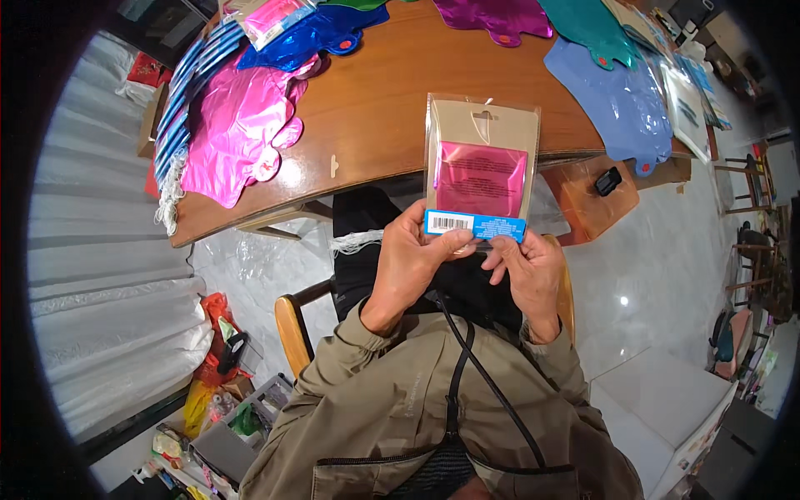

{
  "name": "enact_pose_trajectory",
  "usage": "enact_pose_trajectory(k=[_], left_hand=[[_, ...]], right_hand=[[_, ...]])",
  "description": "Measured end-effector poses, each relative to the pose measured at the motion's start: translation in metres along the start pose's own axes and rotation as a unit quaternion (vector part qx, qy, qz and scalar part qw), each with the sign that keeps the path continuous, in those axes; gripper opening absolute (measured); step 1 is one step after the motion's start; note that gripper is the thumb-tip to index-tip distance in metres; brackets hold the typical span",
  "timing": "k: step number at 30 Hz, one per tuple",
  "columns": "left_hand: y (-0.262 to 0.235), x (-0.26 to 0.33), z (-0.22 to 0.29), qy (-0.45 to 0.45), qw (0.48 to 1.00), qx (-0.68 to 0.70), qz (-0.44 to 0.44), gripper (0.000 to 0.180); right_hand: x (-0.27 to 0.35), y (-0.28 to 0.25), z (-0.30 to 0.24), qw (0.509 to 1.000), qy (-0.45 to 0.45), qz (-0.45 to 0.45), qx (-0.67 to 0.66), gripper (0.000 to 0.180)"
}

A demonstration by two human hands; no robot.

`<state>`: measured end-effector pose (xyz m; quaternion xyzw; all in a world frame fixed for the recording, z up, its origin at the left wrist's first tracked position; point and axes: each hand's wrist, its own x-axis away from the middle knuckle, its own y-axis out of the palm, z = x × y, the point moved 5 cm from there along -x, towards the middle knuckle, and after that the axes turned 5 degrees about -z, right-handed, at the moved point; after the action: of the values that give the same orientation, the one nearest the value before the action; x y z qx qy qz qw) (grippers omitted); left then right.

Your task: Sorting and folding colorful foil balloons on a workspace.

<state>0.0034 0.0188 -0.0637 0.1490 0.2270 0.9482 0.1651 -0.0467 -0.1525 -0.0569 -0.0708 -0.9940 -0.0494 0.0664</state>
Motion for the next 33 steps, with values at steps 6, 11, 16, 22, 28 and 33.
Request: enact_pose_trajectory(k=[6, 11, 16, 22, 28, 33], left_hand=[[0.003, 0.002, -0.004, -0.045, 0.999, -0.025, -0.009, 0.028], [0.005, 0.003, -0.009, -0.049, 0.999, 0.004, 0.006, 0.028], [0.002, 0.004, -0.010, -0.040, 0.999, -0.005, 0.008, 0.027], [0.002, 0.016, 0.019, -0.032, 0.985, -0.161, -0.046, 0.026], [-0.012, 0.026, 0.159, 0.200, 0.823, -0.518, 0.121, 0.026], [-0.001, -0.041, 0.163, 0.055, 0.818, -0.564, -0.095, 0.025]], right_hand=[[0.002, -0.004, 0.009, 1.000, 0.021, -0.018, 0.005, 0.018], [0.003, 0.006, 0.023, 0.998, -0.043, 0.032, -0.040, 0.020], [0.006, 0.015, 0.022, 0.992, -0.057, 0.010, -0.108, 0.020], [0.007, 0.010, 0.021, 0.994, -0.046, -0.011, -0.102, 0.023], [0.011, -0.003, 0.018, 0.995, -0.037, -0.028, -0.089, 0.024], [0.016, -0.001, 0.025, 0.992, -0.035, -0.083, -0.091, 0.020]])
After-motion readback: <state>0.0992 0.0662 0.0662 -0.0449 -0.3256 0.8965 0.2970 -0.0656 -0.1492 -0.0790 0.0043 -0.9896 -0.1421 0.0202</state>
